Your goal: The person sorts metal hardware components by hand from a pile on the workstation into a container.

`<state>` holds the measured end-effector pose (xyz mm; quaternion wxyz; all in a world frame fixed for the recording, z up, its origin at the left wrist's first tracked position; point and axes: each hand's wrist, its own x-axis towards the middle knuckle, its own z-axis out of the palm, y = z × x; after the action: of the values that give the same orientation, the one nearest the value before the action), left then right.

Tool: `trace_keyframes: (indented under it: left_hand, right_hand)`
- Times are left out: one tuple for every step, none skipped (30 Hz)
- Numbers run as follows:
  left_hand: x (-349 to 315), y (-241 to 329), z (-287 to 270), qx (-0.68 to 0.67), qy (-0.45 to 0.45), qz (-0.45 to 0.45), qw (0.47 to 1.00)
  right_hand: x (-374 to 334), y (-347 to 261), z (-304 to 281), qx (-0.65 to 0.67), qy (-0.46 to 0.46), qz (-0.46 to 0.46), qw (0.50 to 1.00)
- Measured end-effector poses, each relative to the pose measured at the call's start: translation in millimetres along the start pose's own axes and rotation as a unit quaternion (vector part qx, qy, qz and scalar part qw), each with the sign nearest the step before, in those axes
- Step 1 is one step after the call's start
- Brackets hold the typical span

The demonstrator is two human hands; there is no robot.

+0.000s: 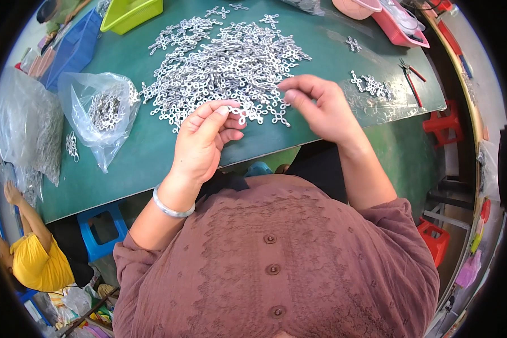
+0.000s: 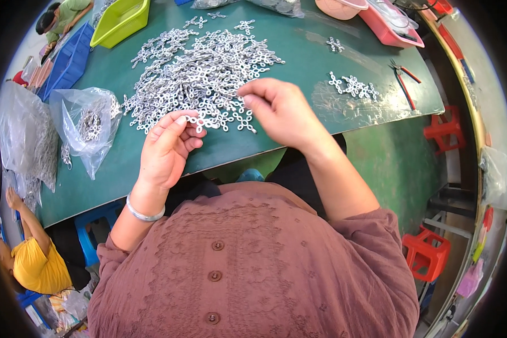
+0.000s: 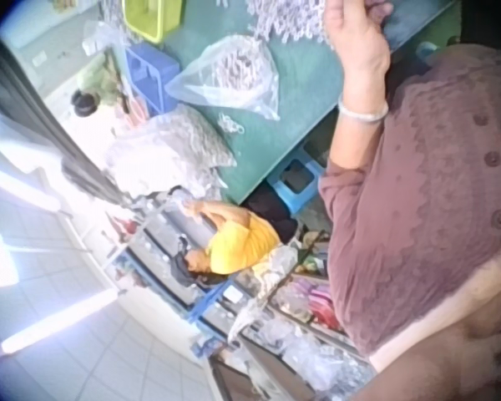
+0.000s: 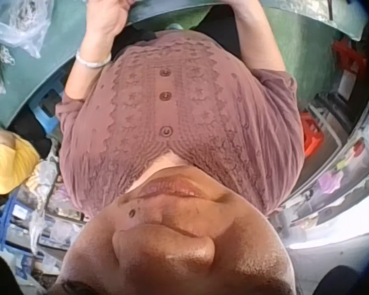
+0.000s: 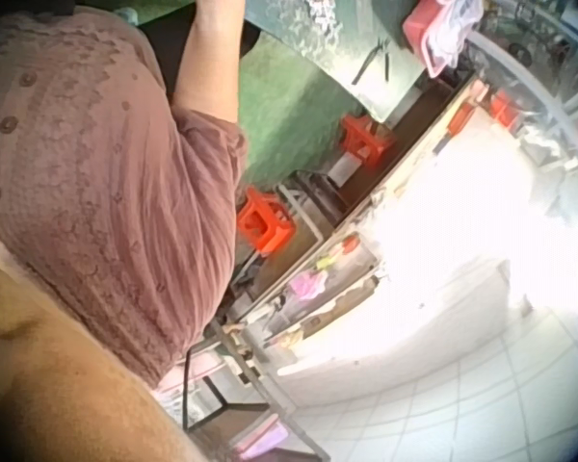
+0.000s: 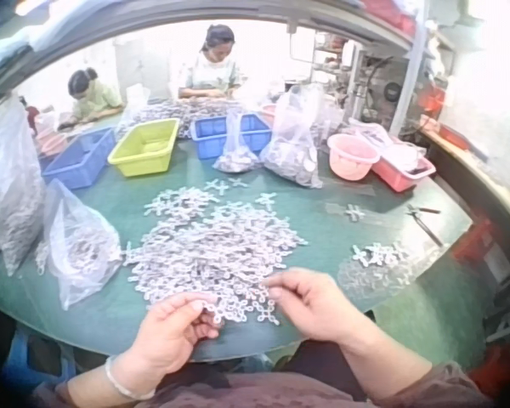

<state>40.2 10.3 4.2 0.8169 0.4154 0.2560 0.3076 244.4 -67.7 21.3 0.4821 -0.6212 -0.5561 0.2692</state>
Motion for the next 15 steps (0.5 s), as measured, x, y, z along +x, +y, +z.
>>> trace_keyframes:
  left_hand:
    - [-0.1,-0.1,-0.4,-0.019,0.007,-0.005,1.000]
    - [0.7,-0.4,-3.4,-0.019,-0.017,-0.003,1.000]
    - [1.0,0.4,-2.8,-0.020,-0.020,-0.005,1.000]
    - [0.9,1.8,-1.2,-0.042,-0.015,-0.019,0.999]
    - [0.7,2.9,0.4,-0.063,-0.011,-0.033,0.997]
    - [0.9,3.0,1.2,-0.073,-0.014,-0.040,0.996]
    - [1.8,2.7,-0.6,-0.074,-0.017,-0.041,0.996]
    - [2.9,2.2,-3.6,-0.093,-0.040,-0.051,0.994]
    - [3.8,2.5,-3.3,-0.113,-0.062,-0.060,0.990]
    - [3.6,3.0,1.3,-0.082,-0.024,-0.063,0.994]
    - [3.8,2.7,1.8,-0.082,-0.025,-0.063,0.994]
    - [4.1,2.1,2.2,-0.064,-0.016,-0.066,0.996]
    - [4.1,1.8,2.7,-0.047,-0.006,-0.068,0.997]
    - [2.3,3.9,11.7,-0.031,0.033,-0.073,0.996]
    - [2.4,3.9,11.3,-0.030,0.033,-0.073,0.996]
  right_hand:
    - [1.3,4.2,-5.9,-0.063,0.035,-0.018,0.997]
    - [1.6,6.2,-13.6,-0.127,0.034,-0.033,0.991]
    - [1.2,7.4,-19.8,-0.189,0.031,-0.048,0.980]
    - [0.3,9.2,-23.2,-0.192,0.033,-0.047,0.980]
    - [-1.3,11.6,-25.6,-0.245,0.010,-0.057,0.968]
    - [-2.8,14.0,-27.2,-0.297,-0.014,-0.068,0.952]
    - [-4.1,16.4,-26.5,-0.299,-0.012,-0.066,0.952]
    - [-5.3,18.9,-24.2,-0.293,-0.010,-0.068,0.954]
    - [-6.1,20.0,-23.4,-0.287,-0.008,-0.070,0.955]
    - [-5.9,20.1,-25.1,-0.291,-0.016,-0.071,0.954]
    - [-5.1,20.7,-25.7,-0.290,-0.015,-0.070,0.954]
    - [-4.3,21.5,-26.4,-0.289,-0.018,-0.069,0.955]
    - [-4.1,21.9,-27.1,-0.287,-0.022,-0.068,0.955]
    - [-4.1,21.8,-27.2,-0.286,-0.021,-0.068,0.956]
    - [-4.0,20.5,-27.8,-0.260,-0.025,-0.056,0.964]
